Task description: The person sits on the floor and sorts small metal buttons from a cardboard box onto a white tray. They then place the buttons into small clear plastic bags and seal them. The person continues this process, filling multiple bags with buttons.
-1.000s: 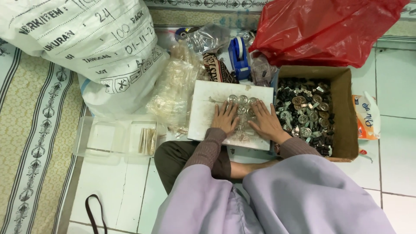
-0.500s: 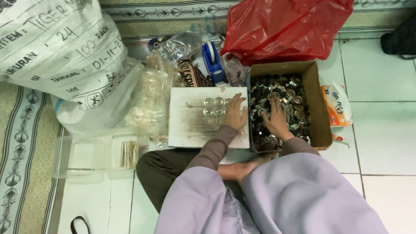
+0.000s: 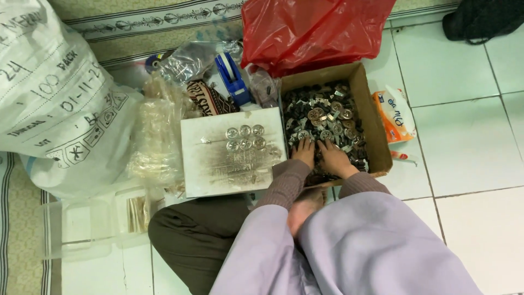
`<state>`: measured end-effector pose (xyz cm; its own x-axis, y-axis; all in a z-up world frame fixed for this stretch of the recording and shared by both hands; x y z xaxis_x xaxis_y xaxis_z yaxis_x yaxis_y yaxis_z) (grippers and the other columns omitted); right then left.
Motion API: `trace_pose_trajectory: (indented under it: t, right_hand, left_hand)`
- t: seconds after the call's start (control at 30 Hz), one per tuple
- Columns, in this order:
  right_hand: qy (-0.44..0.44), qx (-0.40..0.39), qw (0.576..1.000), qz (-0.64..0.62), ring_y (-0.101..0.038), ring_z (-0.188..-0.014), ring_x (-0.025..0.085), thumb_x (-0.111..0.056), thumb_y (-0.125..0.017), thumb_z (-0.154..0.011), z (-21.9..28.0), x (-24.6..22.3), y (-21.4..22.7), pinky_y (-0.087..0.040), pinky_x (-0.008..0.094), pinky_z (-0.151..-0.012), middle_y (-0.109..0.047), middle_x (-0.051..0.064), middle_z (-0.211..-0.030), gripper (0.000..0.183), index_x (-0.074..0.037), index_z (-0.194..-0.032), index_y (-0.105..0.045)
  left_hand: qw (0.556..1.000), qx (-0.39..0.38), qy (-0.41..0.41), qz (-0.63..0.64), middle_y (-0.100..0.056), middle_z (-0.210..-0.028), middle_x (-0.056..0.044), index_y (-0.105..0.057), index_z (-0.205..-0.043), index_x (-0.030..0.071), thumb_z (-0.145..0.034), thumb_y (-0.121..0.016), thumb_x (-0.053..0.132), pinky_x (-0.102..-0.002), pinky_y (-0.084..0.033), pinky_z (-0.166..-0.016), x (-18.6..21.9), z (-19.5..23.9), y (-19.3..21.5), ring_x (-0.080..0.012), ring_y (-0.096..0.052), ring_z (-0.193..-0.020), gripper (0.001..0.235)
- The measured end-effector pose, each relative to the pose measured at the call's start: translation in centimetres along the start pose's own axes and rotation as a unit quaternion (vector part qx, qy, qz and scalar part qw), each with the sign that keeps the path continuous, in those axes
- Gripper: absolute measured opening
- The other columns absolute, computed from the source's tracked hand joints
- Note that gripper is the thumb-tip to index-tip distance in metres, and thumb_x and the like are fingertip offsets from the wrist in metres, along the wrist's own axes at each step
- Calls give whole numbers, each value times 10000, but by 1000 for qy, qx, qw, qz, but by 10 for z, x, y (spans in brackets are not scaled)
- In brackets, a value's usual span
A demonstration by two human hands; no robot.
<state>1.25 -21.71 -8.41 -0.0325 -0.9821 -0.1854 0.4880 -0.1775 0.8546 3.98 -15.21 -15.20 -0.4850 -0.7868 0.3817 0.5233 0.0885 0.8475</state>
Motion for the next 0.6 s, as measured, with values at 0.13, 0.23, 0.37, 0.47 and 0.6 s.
trace_pose_trajectory:
  t: [0.13, 0.23, 0.37, 0.47, 0.6]
  right_hand:
    - [9, 19, 999, 25, -520, -1362, 440, -150, -573, -927, -3, 8, 1, -549, 540, -981, -430, 306, -1539, 693, -81, -1586, -372]
    - [13, 31, 999, 37, -561, -1311, 421, -140, -633, -902, -4, 12, 0, -562, 518, -962, -516, 283, -1455, 712, -88, -1571, -395]
    - [5, 54, 996, 67, -607, -1227, 368, -193, -697, -868, -2, 13, 7, -574, 479, -927, -603, 229, -1329, 734, -80, -1540, -424]
    - [8, 47, 998, 47, -658, -1146, 360, -150, -664, -879, 3, 15, -1, -576, 471, -890, -660, 218, -1231, 631, -51, -1478, -490]
    - [8, 39, 999, 27, -683, -1110, 349, -150, -653, -872, 5, 17, -7, -570, 474, -871, -697, 199, -1184, 550, -45, -1405, -567]
  left_hand:
    - [1000, 17, 0, 10, -294, -1549, -225, -325, -1528, 55, -970, -569, 142, -556, -412, -1090, -5, -8, -2, -382, -303, -1465, 616]
    - [997, 78, 9, 5, -495, -1351, -184, -402, -1465, 71, -937, -598, 209, -513, -452, -986, -19, -20, -19, -345, -488, -1260, 580]
    - [992, 119, 32, -36, -359, -1425, -182, -331, -1502, 99, -947, -635, 209, -516, -358, -1045, -9, 5, 31, -359, -354, -1325, 642]
    - [995, 77, 52, -29, -217, -1624, -226, -236, -1583, 86, -986, -570, 139, -588, -214, -1193, -14, 3, 18, -409, -221, -1498, 686]
    - [992, 117, 19, -46, -543, -1330, -168, -438, -1416, 119, -954, -628, 243, -587, -288, -1132, -26, -32, -24, -358, -491, -1295, 515]
Point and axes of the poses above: each hand's wrist, its own z-axis away from the middle knuckle, its own y-axis out of the back of the hand, x = y × z, the point moved 10 cm from there along -z, towards the middle knuckle
